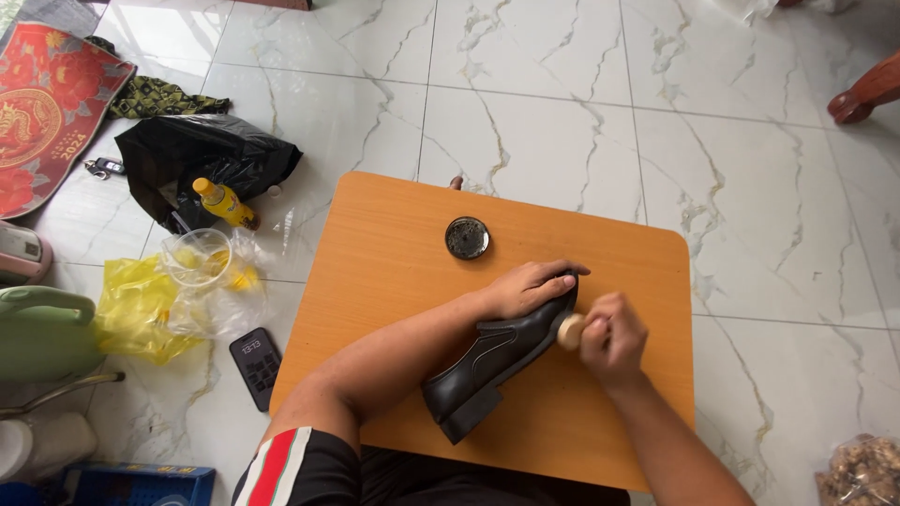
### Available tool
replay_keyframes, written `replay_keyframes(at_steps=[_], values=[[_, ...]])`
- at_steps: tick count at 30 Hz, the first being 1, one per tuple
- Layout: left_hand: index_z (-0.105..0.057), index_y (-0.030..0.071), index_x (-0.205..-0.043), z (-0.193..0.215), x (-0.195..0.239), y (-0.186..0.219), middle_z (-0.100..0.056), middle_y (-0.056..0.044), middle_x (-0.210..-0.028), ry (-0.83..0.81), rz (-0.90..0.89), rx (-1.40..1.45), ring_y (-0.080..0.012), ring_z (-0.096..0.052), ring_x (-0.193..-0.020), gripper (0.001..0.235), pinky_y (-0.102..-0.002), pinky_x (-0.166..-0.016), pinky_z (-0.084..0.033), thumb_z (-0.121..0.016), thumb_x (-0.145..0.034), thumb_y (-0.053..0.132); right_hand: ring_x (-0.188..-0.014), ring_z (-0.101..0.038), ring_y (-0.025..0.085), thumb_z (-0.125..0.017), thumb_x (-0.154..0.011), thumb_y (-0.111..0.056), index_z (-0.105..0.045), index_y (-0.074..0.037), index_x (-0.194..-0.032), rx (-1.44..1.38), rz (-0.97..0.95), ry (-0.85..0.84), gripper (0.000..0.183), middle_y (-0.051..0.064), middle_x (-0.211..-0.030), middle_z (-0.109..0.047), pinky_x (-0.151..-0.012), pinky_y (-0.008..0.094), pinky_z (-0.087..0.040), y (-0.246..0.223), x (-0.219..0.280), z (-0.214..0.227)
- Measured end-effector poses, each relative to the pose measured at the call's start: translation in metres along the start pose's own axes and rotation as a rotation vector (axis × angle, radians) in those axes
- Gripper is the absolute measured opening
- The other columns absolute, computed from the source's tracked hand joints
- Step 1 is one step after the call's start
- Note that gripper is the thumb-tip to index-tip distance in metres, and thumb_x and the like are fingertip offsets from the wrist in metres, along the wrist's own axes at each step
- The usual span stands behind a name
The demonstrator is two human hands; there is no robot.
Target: The person polishes a black leather shoe using a small brush and a tin of shoe polish. They repeatedly apply the polish to the shoe's surface and sole while holding the shoe on a small wooden table.
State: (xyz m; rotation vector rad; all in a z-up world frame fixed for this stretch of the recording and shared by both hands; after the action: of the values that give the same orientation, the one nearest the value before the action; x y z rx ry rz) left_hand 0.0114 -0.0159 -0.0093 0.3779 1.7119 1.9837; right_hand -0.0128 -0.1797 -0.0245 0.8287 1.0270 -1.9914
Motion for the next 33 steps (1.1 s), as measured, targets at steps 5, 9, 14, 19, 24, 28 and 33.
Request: replay_keyframes(at_steps=[5, 9, 14, 19, 24, 28, 33], values=[[-0.048, 0.012, -0.114, -0.002, -0.003, -0.007, -0.055, -0.028, -0.09, -0.011, -0.01, -0.023, -0.0458, -0.051, -0.091, 0.04, -0.053, -0.079, -0.039, -0.034, -0.086, 0.037, -0.042, -0.043, 0.017, -0.04, -0.075, -0.018, -0.047, -0.015, -0.057, -0.051, 0.067, 0.015, 0.019, 0.0, -0.054, -0.047, -0.042, 0.027, -0.04, -0.004, 0.016, -0.003], [-0.05, 0.013, -0.112, -0.003, -0.009, -0.018, -0.057, -0.023, -0.087, -0.008, 0.01, -0.014, -0.0426, -0.054, -0.086, 0.039, -0.049, -0.074, -0.042, -0.035, -0.086, 0.039, -0.04, -0.044, 0.018, -0.042, -0.07, -0.014, -0.049, -0.015, -0.055, -0.124, 0.153, 0.011, 0.016, 0.002, -0.053, -0.047, -0.04, 0.028, -0.04, -0.004, 0.007, -0.006], [-0.052, 0.013, -0.108, -0.001, -0.006, -0.012, -0.058, -0.021, -0.081, 0.047, -0.005, -0.001, -0.039, -0.057, -0.077, 0.035, -0.046, -0.067, -0.046, -0.036, -0.087, 0.036, -0.05, -0.045, 0.025, -0.036, -0.078, -0.003, -0.042, -0.007, -0.065, -0.003, -0.215, 0.078, 0.015, 0.009, -0.059, -0.043, -0.048, 0.031, -0.039, 0.013, -0.005, 0.003], [-0.053, 0.011, -0.099, -0.007, -0.024, -0.054, -0.054, -0.011, -0.075, 0.199, -0.038, 0.036, -0.0235, -0.056, -0.062, 0.028, -0.033, -0.052, -0.045, -0.053, -0.08, 0.032, -0.045, -0.044, 0.018, -0.037, -0.078, -0.017, -0.046, -0.013, -0.059, -0.123, -0.096, 0.029, 0.022, 0.001, -0.055, -0.046, -0.044, 0.027, -0.04, 0.013, 0.018, -0.009], [-0.053, 0.011, -0.076, 0.002, -0.024, -0.047, -0.051, -0.003, -0.058, 0.183, 0.053, 0.044, -0.0141, -0.051, -0.054, 0.023, -0.025, -0.047, -0.04, -0.058, -0.077, 0.034, -0.049, -0.044, 0.029, -0.034, -0.08, -0.003, -0.041, -0.007, -0.065, -0.015, -0.197, 0.035, 0.017, 0.011, -0.057, -0.042, -0.046, 0.033, -0.039, 0.023, -0.002, -0.008], [-0.054, 0.009, -0.068, 0.008, -0.021, -0.029, -0.05, -0.001, -0.052, 0.107, 0.098, 0.098, -0.0093, -0.048, -0.052, 0.025, -0.021, -0.044, -0.037, -0.057, -0.077, 0.032, -0.05, -0.047, 0.027, -0.035, -0.079, -0.004, -0.042, -0.008, -0.067, -0.008, -0.254, 0.024, 0.015, 0.008, -0.057, -0.043, -0.048, 0.031, -0.04, 0.025, 0.002, -0.01], [-0.058, 0.007, -0.077, 0.013, -0.015, -0.022, -0.055, -0.004, -0.062, 0.054, 0.226, 0.181, -0.0111, -0.05, -0.061, 0.032, -0.023, -0.052, -0.041, -0.053, -0.08, 0.038, -0.051, -0.048, 0.029, -0.035, -0.08, -0.005, -0.042, -0.009, -0.068, 0.039, -0.304, 0.003, 0.014, 0.008, -0.056, -0.043, -0.049, 0.032, -0.042, 0.03, 0.001, -0.007]])
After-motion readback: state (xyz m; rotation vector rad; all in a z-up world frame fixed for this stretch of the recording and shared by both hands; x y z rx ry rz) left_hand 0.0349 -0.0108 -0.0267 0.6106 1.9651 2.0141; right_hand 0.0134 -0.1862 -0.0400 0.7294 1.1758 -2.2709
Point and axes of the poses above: each hand's wrist, its own x-axis away from the middle knuckle, its own z-axis out of the back of the hand, y = z × x, the point moved 1 cm from there along -x, towards the middle knuckle
